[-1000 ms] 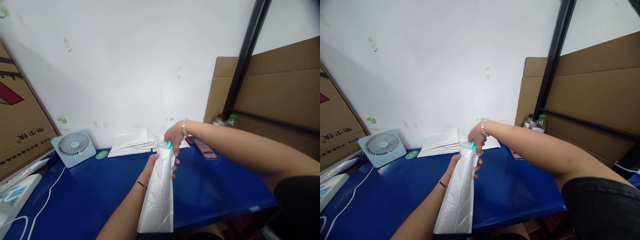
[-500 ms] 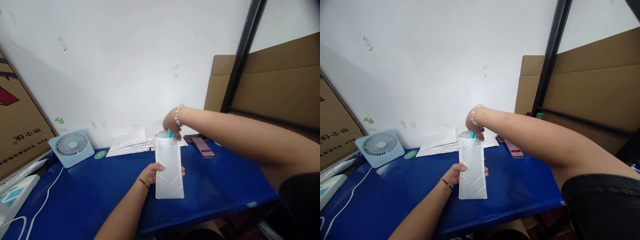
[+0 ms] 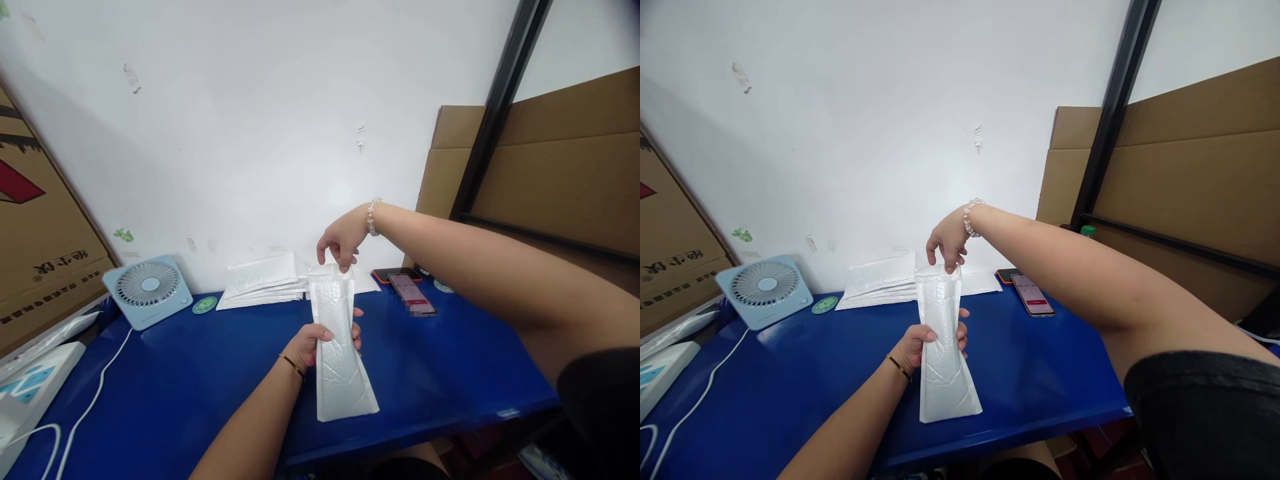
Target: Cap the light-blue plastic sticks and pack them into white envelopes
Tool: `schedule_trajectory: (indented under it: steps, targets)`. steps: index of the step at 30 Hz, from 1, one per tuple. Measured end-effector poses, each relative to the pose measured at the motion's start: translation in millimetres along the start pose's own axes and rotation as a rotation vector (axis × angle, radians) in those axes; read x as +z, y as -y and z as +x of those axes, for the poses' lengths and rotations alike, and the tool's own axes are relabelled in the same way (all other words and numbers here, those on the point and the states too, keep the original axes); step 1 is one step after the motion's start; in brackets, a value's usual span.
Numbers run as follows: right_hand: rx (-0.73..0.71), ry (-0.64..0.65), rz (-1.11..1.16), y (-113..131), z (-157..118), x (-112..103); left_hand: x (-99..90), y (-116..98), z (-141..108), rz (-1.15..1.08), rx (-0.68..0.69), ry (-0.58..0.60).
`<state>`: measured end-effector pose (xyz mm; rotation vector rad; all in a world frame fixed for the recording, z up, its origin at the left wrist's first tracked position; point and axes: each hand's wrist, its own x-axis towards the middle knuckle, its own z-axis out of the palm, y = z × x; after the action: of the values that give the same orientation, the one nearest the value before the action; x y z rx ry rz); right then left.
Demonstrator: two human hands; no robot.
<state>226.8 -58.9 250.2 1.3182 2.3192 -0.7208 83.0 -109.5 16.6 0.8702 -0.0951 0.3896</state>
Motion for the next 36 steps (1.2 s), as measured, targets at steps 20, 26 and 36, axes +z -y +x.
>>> schedule_trajectory:
  steps: [20, 26, 36]
  targets:
    - [-0.464, -0.479, 0.584, -60.9, 11.5, 72.7, -19.7, -23.4, -7.4, -0.091, -0.032, -0.451]
    - [-0.488, -0.616, 0.721, -64.8, 28.5, 93.7, -13.0, -28.8, -11.6, -0.205, -0.084, -0.283]
    - [0.132, -1.160, 1.220, -172.2, 38.2, 144.5, -31.4, -49.5, -17.5, -0.261, 0.312, -0.535]
